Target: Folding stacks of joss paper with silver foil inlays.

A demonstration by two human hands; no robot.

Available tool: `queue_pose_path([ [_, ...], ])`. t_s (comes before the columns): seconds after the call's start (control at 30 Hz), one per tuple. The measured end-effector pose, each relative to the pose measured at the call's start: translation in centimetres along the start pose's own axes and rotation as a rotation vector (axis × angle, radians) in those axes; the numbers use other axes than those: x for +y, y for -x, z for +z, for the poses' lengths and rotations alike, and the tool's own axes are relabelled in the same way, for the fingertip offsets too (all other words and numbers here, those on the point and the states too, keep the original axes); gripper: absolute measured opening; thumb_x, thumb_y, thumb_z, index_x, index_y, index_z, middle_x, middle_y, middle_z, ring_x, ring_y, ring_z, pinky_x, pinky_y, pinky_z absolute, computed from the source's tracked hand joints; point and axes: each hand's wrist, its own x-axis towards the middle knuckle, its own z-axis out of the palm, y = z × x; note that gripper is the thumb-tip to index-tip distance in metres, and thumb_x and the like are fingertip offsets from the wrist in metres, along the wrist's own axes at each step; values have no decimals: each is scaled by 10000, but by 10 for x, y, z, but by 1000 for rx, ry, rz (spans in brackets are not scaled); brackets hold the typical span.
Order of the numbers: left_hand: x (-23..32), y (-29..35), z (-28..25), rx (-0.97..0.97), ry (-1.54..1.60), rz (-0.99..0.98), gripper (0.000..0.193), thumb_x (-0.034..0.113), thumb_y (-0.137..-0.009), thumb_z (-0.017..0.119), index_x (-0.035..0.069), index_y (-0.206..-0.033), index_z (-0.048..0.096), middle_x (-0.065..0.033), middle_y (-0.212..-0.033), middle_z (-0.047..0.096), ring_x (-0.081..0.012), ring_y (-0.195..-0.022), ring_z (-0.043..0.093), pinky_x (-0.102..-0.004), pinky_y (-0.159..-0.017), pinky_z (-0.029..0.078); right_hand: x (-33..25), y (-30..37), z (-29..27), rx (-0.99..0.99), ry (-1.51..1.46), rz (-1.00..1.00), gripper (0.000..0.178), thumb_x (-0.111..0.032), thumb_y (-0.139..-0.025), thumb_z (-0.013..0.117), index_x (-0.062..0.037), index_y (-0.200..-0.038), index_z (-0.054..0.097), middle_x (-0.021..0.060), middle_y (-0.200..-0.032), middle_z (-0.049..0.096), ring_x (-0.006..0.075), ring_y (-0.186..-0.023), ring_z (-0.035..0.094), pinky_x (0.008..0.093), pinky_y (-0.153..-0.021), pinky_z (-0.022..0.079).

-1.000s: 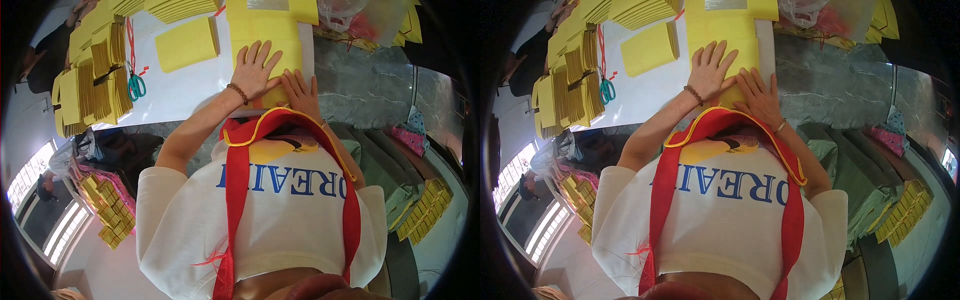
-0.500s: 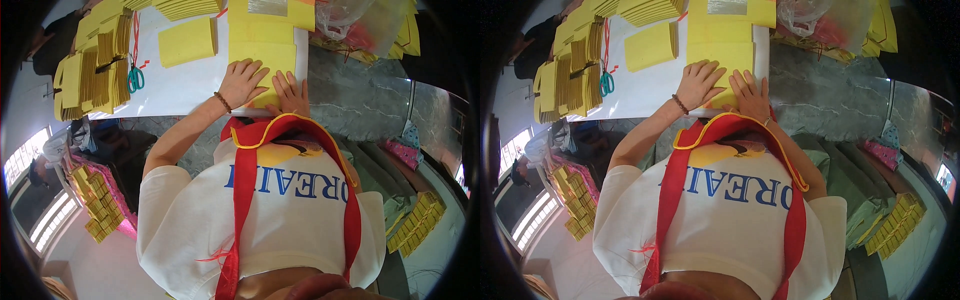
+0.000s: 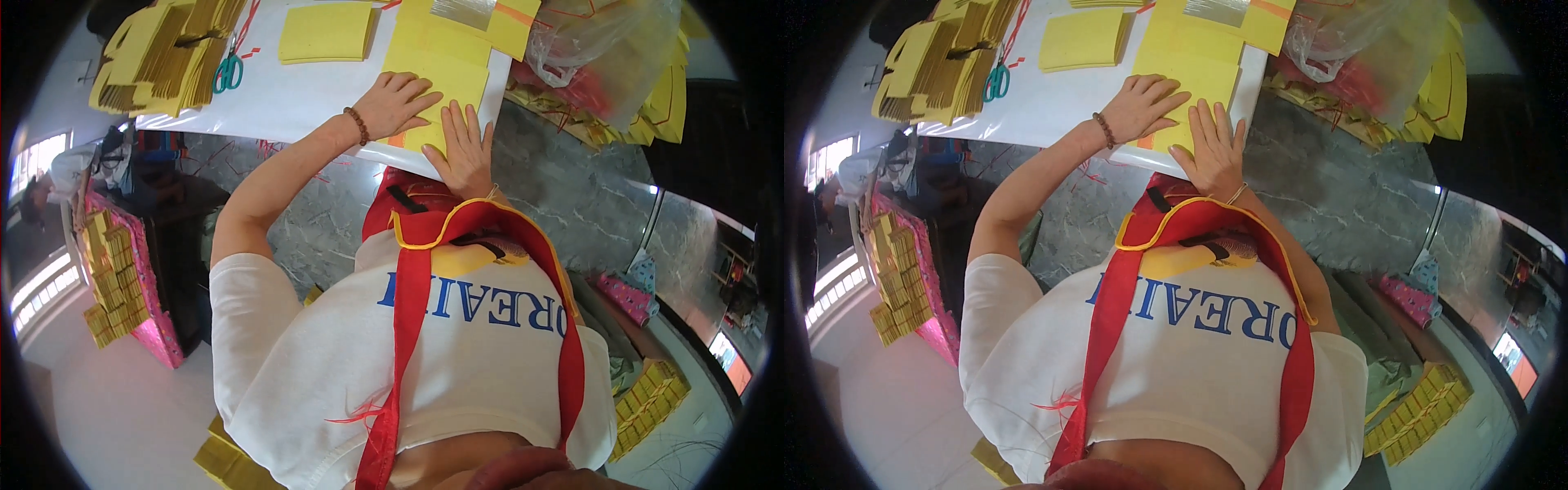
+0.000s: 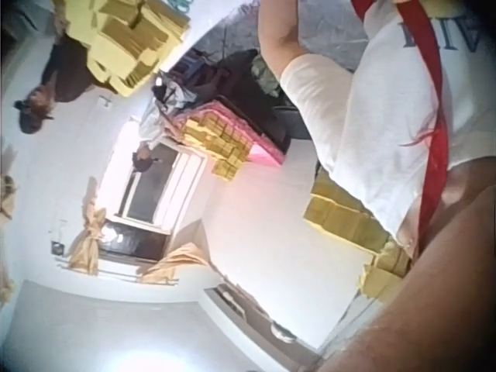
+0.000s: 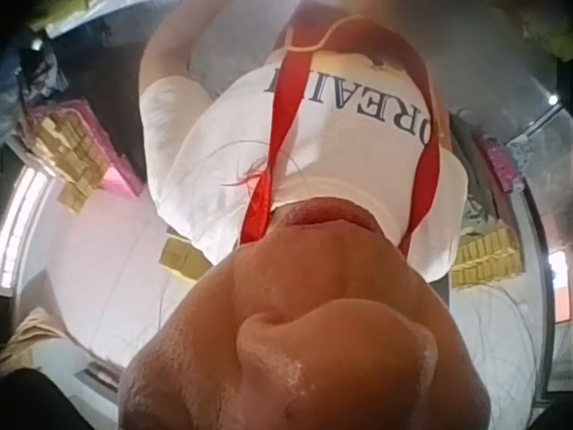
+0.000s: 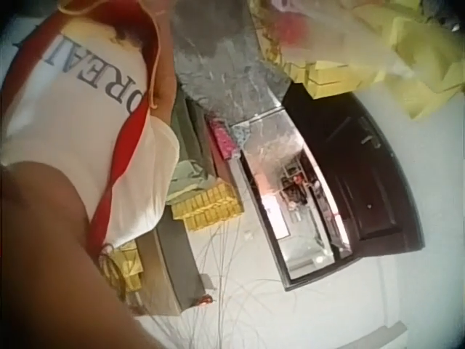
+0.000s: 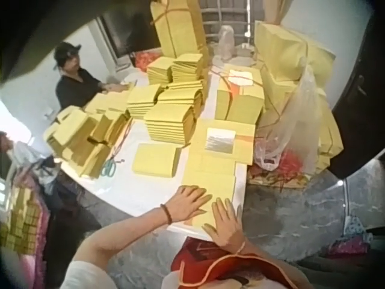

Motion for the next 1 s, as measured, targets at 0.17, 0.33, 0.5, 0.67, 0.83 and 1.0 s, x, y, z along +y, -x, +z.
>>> queue_pose_path([
  [0.17, 13, -8, -10, -42, -104, 67, 507, 253, -767, 620, 93, -1228, 481, -79, -1091, 516, -241, -993, 489, -368, -772, 426, -1, -1, -2, -175, -1, 104, 741, -486, -866, 474, -37, -1412, 252, 118, -1489, 202, 319, -1385, 119, 609, -1052, 75],
  [0.33, 21, -8, -7, -70, -56, -116, 527, 181, -713, 637, 67, -1200, 472, -76, -1048, 528, -251, -972, 515, -376, -782, 439, -4, -2, 6, -110, -171, 99, 722, -422, -864, 514, -29, -1409, 249, 157, -1485, 187, 338, -1385, 104, 556, -1080, 65],
  [0.5, 24, -4, 9, 44, -127, -190, 508, 186, -683, 654, 81, -1157, 502, -49, -1007, 545, -221, -917, 523, -363, -749, 428, -12, 9, 20, 182, -545, 235, 717, -305, -868, 526, 7, -1412, 177, 234, -1478, 125, 380, -1373, 104, 478, -1105, 66],
  [0.67, 18, -3, 9, 157, -118, -259, 410, 166, -696, 623, 98, -1093, 543, -24, -956, 558, -199, -884, 521, -351, -714, 397, -20, 0, 22, 203, -513, 290, 713, -282, -875, 502, 19, -1411, 141, 243, -1468, 138, 389, -1359, 134, 473, -1101, 80],
  [0.83, 14, -10, -15, 252, -75, -209, 442, 162, -702, 607, 95, -1134, 535, -49, -1076, 573, -204, -962, 528, -354, -768, 402, -13, 6, 19, 236, -515, 285, 695, -270, -874, 483, 26, -1407, 149, 248, -1463, 152, 400, -1343, 169, 469, -1094, 97],
  [1.0, -31, 7, -61, 358, -177, -204, 493, 98, -698, 574, 99, -1190, 541, -58, -1174, 565, -222, -1023, 524, -369, -811, 402, -18, 6, 19, 276, -476, 301, 671, -254, -865, 480, 40, -1395, 192, 255, -1440, 220, 404, -1324, 221, 465, -1083, 148],
])
